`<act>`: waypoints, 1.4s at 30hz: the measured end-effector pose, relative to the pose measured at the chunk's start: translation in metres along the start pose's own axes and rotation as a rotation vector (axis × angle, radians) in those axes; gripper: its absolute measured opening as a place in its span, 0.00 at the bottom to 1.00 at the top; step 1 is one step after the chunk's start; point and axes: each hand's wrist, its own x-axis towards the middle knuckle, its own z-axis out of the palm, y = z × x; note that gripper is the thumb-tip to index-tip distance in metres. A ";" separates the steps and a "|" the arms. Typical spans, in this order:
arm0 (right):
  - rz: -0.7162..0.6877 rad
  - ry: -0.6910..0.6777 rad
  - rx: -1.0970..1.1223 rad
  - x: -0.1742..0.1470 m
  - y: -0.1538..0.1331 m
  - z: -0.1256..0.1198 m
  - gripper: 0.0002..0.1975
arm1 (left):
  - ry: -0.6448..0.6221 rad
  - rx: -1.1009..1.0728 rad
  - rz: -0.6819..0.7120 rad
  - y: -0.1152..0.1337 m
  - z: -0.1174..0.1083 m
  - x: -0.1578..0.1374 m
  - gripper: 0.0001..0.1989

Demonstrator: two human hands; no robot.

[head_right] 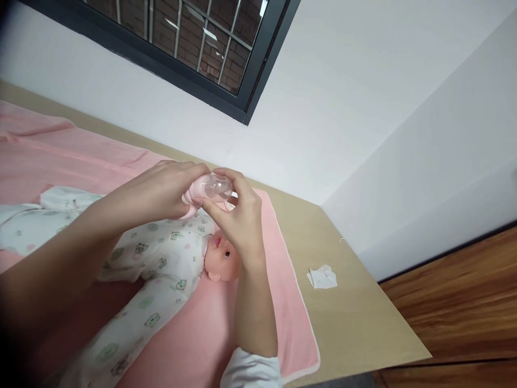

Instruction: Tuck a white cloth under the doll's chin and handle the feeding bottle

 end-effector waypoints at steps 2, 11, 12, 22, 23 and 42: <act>0.004 -0.014 -0.012 0.000 0.000 0.000 0.22 | -0.002 0.008 0.006 -0.001 0.001 0.000 0.15; 0.054 -0.028 0.003 -0.002 -0.004 -0.002 0.23 | -0.014 -0.008 0.049 -0.007 -0.003 -0.002 0.19; 0.059 -0.031 0.001 -0.002 -0.004 -0.002 0.24 | -0.014 -0.003 0.054 -0.007 -0.003 -0.001 0.19; 0.048 -0.083 0.000 0.000 -0.001 -0.007 0.24 | -0.021 0.053 0.063 -0.011 0.002 0.000 0.17; 0.048 -0.089 0.004 0.000 0.000 -0.008 0.24 | -0.032 0.051 0.064 -0.011 0.003 0.000 0.18; 0.042 -0.164 -0.048 -0.001 0.001 -0.012 0.25 | -0.127 -0.016 0.084 -0.016 0.003 0.001 0.22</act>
